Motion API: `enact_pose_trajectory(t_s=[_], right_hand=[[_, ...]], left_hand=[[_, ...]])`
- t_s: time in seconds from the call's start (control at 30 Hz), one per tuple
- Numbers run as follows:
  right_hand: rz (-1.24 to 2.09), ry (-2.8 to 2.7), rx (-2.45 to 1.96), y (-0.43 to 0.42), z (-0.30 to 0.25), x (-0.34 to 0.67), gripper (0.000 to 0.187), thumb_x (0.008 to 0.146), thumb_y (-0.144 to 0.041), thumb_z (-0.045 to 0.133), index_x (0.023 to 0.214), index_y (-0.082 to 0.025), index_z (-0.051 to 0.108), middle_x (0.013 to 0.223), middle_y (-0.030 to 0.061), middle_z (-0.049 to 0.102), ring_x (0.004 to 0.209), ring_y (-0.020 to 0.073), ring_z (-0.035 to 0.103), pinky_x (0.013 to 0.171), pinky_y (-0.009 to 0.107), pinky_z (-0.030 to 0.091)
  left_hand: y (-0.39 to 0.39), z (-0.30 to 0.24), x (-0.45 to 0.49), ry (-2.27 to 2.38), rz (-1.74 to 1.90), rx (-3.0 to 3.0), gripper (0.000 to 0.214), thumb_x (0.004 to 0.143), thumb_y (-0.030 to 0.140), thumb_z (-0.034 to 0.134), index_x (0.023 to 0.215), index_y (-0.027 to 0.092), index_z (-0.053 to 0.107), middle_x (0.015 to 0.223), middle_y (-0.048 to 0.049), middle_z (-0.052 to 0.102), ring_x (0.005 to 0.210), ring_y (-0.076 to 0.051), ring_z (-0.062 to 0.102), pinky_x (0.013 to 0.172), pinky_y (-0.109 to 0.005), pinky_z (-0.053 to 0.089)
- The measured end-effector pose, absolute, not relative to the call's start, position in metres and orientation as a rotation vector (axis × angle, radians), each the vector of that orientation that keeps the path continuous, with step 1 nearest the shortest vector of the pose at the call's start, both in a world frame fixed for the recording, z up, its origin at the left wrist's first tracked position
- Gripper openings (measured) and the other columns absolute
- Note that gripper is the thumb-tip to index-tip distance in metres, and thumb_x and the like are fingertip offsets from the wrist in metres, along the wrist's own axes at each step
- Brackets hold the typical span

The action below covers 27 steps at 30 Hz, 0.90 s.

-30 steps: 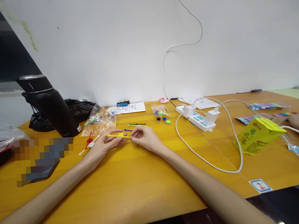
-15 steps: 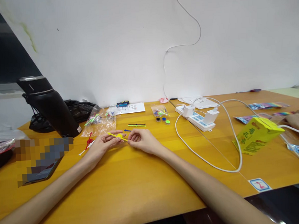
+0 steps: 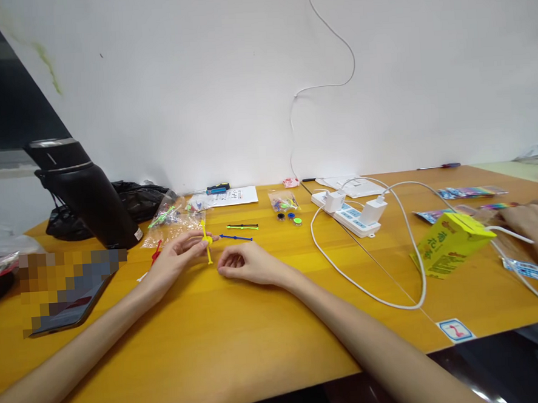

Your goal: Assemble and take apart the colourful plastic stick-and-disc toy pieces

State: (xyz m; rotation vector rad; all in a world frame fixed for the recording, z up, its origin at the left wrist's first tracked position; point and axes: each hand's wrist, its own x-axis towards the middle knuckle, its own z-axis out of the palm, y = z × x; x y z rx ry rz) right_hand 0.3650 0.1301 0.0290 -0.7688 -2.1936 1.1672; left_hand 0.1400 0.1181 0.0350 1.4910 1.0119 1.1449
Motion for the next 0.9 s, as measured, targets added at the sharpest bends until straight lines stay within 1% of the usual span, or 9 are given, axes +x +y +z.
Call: enact_pose_trajectory(t_s=[0.07, 0.13, 0.17, 0.27, 0.33, 0.5, 0.63, 0.77, 0.9], right_hand=[[1.129, -2.203, -0.783, 0.13, 0.028, 0.366, 0.017, 0.091, -0.032, 0.066, 0.095, -0.016, 0.07, 0.084, 0.003, 0.071, 0.075, 0.014, 0.063, 0.071, 0.025, 0.049], [1.112, -2.214, -0.792, 0.131, 0.029, 0.366, 0.017, 0.091, -0.032, 0.065, 0.095, -0.016, 0.07, 0.084, 0.0034, 0.072, 0.075, 0.0143, 0.063, 0.071, 0.025, 0.049], [1.107, -2.218, -0.796, 0.13, 0.029, 0.367, 0.017, 0.091, -0.031, 0.065, 0.095, -0.016, 0.07, 0.084, 0.0035, 0.072, 0.075, 0.0143, 0.064, 0.071, 0.025, 0.049], [1.093, -2.223, -0.814, 0.13, 0.03, 0.366, 0.016, 0.091, -0.03, 0.065, 0.095, -0.015, 0.071, 0.084, 0.0037, 0.072, 0.074, 0.0143, 0.064, 0.07, 0.024, 0.049], [1.088, -2.222, -0.824, 0.129, 0.031, 0.366, 0.016, 0.092, -0.029, 0.065, 0.095, -0.015, 0.071, 0.084, 0.0038, 0.072, 0.075, 0.0143, 0.064, 0.071, 0.024, 0.05], [1.091, -2.228, -0.85, 0.127, 0.034, 0.364, 0.014, 0.092, -0.027, 0.064, 0.094, -0.015, 0.07, 0.085, 0.0039, 0.072, 0.075, 0.0143, 0.064, 0.071, 0.024, 0.049], [1.091, -2.224, -0.852, 0.127, 0.035, 0.364, 0.015, 0.092, -0.028, 0.063, 0.094, -0.015, 0.07, 0.085, 0.004, 0.073, 0.076, 0.0146, 0.064, 0.071, 0.025, 0.049], [1.115, -2.22, -0.86, 0.126, 0.036, 0.364, 0.015, 0.093, -0.028, 0.063, 0.094, -0.015, 0.07, 0.085, 0.0043, 0.073, 0.076, 0.0146, 0.065, 0.072, 0.025, 0.05], [1.126, -2.21, -0.873, 0.125, 0.037, 0.363, 0.015, 0.093, -0.028, 0.062, 0.094, -0.015, 0.07, 0.085, 0.0045, 0.073, 0.077, 0.0147, 0.066, 0.072, 0.024, 0.05]], left_hand=[[0.123, 0.04, 0.129, 1.13, 1.156, 1.62, 0.039, 0.081, 0.048, 0.072, 0.108, 0.019, 0.065, 0.118, -0.0109, 0.073, 0.105, -0.024, 0.069, 0.096, -0.037, 0.051], [0.127, 0.046, 0.117, 1.257, 1.13, 1.76, 0.039, 0.083, 0.049, 0.07, 0.108, 0.02, 0.066, 0.107, -0.0077, 0.074, 0.09, -0.022, 0.069, 0.086, -0.035, 0.052], [0.128, 0.05, 0.112, 1.298, 1.133, 1.835, 0.037, 0.085, 0.05, 0.067, 0.108, 0.021, 0.066, 0.104, -0.0062, 0.074, 0.088, -0.021, 0.068, 0.082, -0.033, 0.052], [0.127, 0.061, 0.1, 1.517, 1.111, 1.998, 0.033, 0.089, 0.051, 0.059, 0.102, 0.023, 0.068, 0.083, -0.0013, 0.069, 0.071, -0.018, 0.063, 0.064, -0.027, 0.047], [0.126, 0.068, 0.093, 1.671, 1.06, 2.074, 0.032, 0.091, 0.051, 0.055, 0.1, 0.023, 0.069, 0.075, 0.0001, 0.066, 0.064, -0.017, 0.06, 0.06, -0.026, 0.044], [0.129, 0.074, 0.077, 1.845, 0.815, 2.182, 0.032, 0.089, 0.051, 0.055, 0.094, 0.024, 0.071, 0.077, -0.0006, 0.07, 0.064, -0.018, 0.063, 0.063, -0.028, 0.044], [0.132, 0.071, 0.074, 1.804, 0.713, 2.209, 0.035, 0.09, 0.053, 0.053, 0.091, 0.023, 0.071, 0.08, -0.0008, 0.072, 0.063, -0.018, 0.065, 0.064, -0.028, 0.044], [0.136, 0.063, 0.077, 1.727, 0.616, 2.3, 0.036, 0.089, 0.052, 0.053, 0.081, 0.021, 0.07, 0.081, -0.0024, 0.072, 0.066, -0.019, 0.066, 0.064, -0.027, 0.043], [0.138, 0.052, 0.079, 1.745, 0.483, 2.324, 0.031, 0.087, 0.048, 0.054, 0.085, 0.022, 0.069, 0.078, -0.0027, 0.072, 0.072, -0.021, 0.066, 0.064, -0.028, 0.042]])
